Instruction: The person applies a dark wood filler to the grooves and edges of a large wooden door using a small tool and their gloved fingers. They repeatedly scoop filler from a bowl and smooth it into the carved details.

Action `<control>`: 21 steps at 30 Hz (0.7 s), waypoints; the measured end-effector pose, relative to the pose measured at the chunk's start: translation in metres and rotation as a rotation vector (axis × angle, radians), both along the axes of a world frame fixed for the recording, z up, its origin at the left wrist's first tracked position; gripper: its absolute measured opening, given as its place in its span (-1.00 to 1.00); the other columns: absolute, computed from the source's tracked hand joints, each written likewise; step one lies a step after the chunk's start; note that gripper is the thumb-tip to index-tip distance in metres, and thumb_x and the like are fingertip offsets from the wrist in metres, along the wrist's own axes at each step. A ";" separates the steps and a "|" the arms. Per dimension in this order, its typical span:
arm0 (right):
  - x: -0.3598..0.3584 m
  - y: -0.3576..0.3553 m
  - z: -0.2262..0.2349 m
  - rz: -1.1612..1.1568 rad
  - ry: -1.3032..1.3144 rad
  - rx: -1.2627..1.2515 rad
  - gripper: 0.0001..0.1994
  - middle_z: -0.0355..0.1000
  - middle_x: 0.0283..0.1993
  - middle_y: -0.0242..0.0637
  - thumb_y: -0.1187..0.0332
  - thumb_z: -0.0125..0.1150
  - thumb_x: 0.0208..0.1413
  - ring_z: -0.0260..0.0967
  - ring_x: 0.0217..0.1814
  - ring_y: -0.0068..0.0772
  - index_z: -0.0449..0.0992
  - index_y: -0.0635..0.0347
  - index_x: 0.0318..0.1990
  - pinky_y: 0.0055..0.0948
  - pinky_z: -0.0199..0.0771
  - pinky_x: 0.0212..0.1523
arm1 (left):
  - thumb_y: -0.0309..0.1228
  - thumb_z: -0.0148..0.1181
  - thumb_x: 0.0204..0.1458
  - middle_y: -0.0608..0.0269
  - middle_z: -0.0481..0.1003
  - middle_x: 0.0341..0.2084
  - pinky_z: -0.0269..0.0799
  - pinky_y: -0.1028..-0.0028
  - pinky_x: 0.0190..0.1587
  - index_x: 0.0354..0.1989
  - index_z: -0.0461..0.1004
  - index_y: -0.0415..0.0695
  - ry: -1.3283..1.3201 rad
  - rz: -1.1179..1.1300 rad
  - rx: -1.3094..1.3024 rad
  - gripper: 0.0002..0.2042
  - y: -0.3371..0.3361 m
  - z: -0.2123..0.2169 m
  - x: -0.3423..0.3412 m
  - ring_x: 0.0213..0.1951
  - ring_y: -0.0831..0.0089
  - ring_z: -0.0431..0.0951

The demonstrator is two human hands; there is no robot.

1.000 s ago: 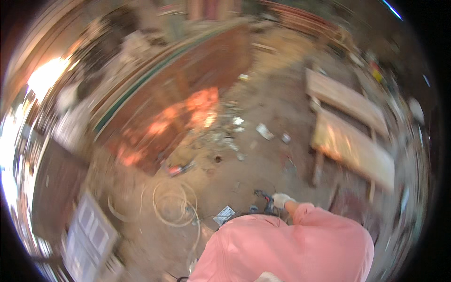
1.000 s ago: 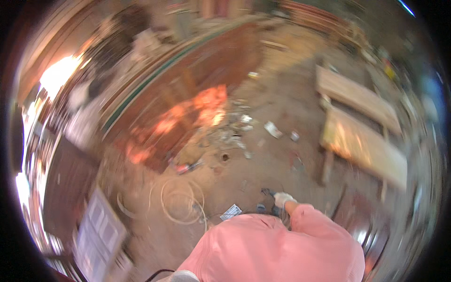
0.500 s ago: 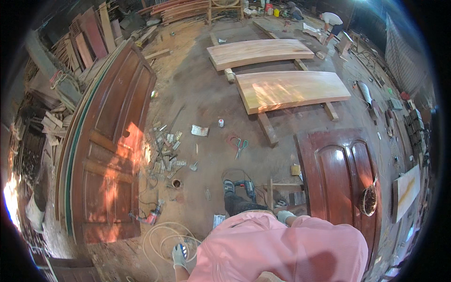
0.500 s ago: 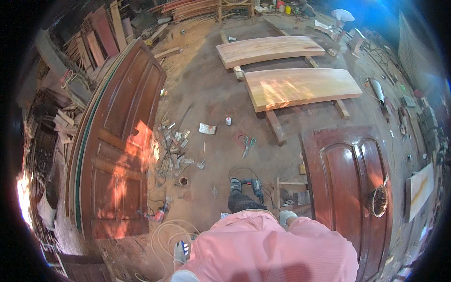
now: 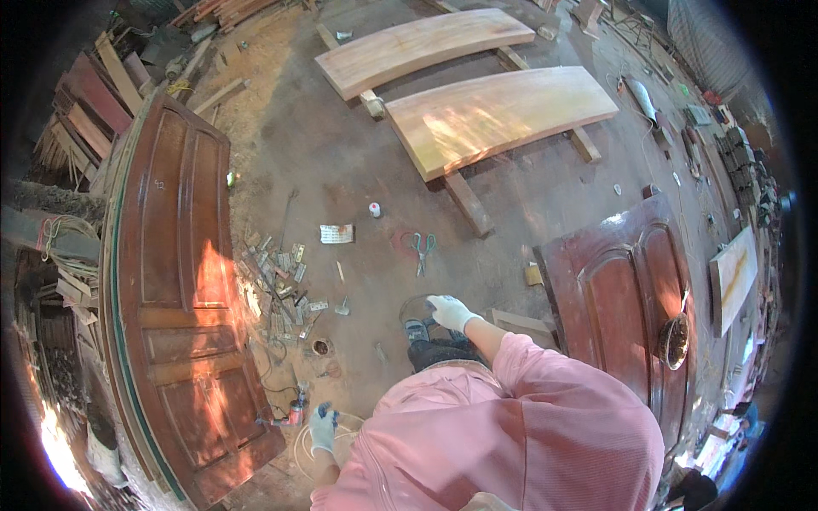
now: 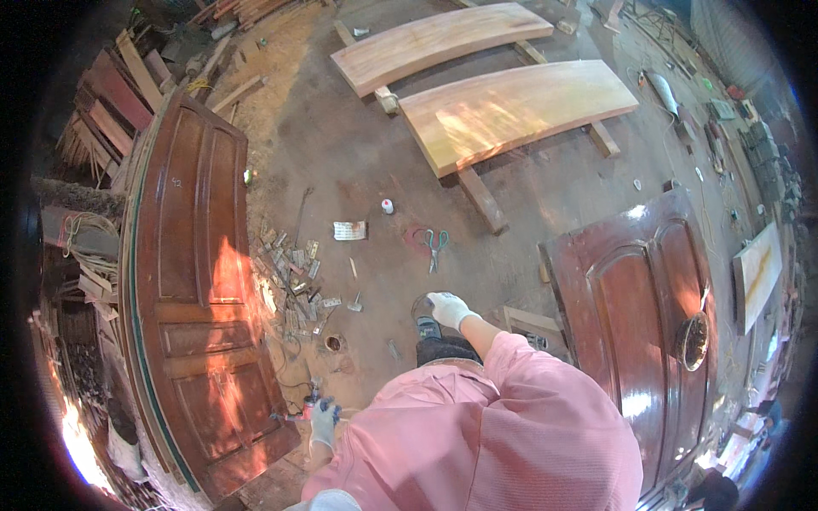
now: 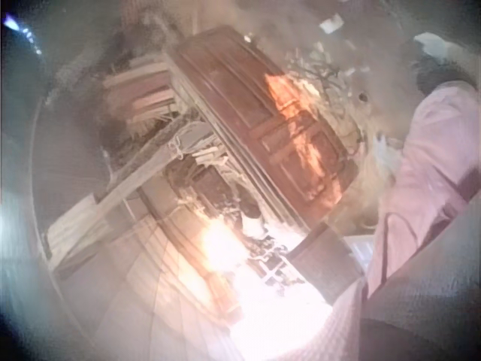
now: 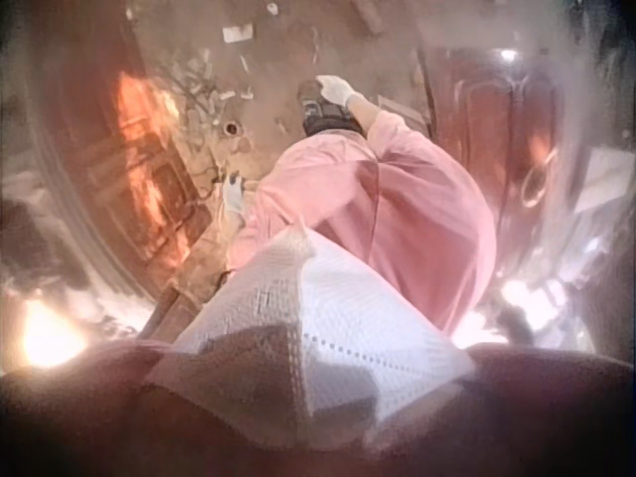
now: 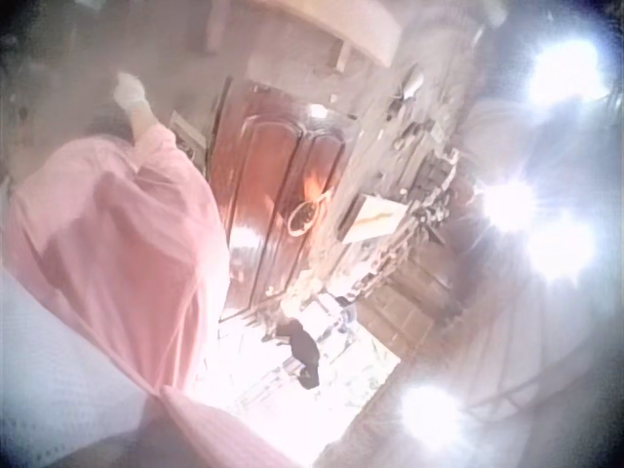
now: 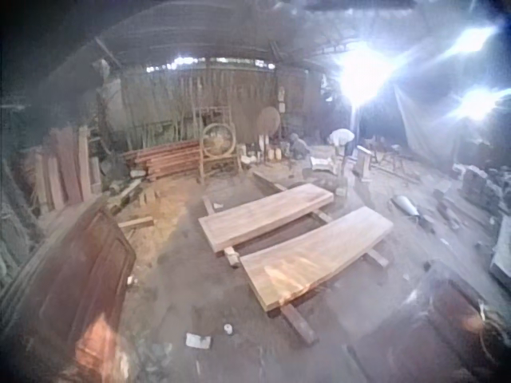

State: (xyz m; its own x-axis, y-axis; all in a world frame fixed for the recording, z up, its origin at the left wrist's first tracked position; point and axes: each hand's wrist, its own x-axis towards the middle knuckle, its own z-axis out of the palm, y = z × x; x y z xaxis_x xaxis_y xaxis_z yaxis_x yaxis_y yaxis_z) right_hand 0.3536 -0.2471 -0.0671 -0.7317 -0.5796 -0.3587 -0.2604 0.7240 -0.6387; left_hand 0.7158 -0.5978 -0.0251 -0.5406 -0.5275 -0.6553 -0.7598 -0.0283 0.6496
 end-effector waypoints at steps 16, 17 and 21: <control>-0.043 -0.194 0.153 -0.416 -0.304 -0.534 -0.44 0.53 0.05 0.04 0.04 0.30 0.22 0.47 0.18 0.05 0.44 0.21 0.24 -0.11 0.45 0.18 | -0.25 0.16 0.33 0.38 0.54 -0.24 0.44 0.56 -0.15 0.11 0.50 -0.11 0.400 -0.310 0.449 -0.72 0.002 0.140 -0.325 -0.25 0.61 0.50; -0.051 -0.202 0.151 -0.452 -0.192 -0.544 -0.40 0.49 0.10 0.06 -0.01 0.29 0.22 0.43 0.21 0.08 0.41 0.22 0.27 -0.10 0.42 0.20 | -0.25 0.14 0.34 0.38 0.54 -0.25 0.44 0.56 -0.16 0.08 0.50 -0.11 0.397 -0.309 0.464 -0.74 -0.002 0.144 -0.338 -0.26 0.60 0.50; -0.074 -0.229 0.137 -0.495 0.047 -0.427 -0.30 0.36 0.23 0.07 -0.12 0.21 0.23 0.29 0.31 0.16 0.33 0.26 0.31 -0.09 0.32 0.31 | -0.28 0.07 0.38 0.37 0.51 -0.33 0.40 0.53 -0.24 -0.11 0.48 -0.10 0.426 -0.331 0.639 -0.84 -0.028 0.133 -0.371 -0.32 0.59 0.47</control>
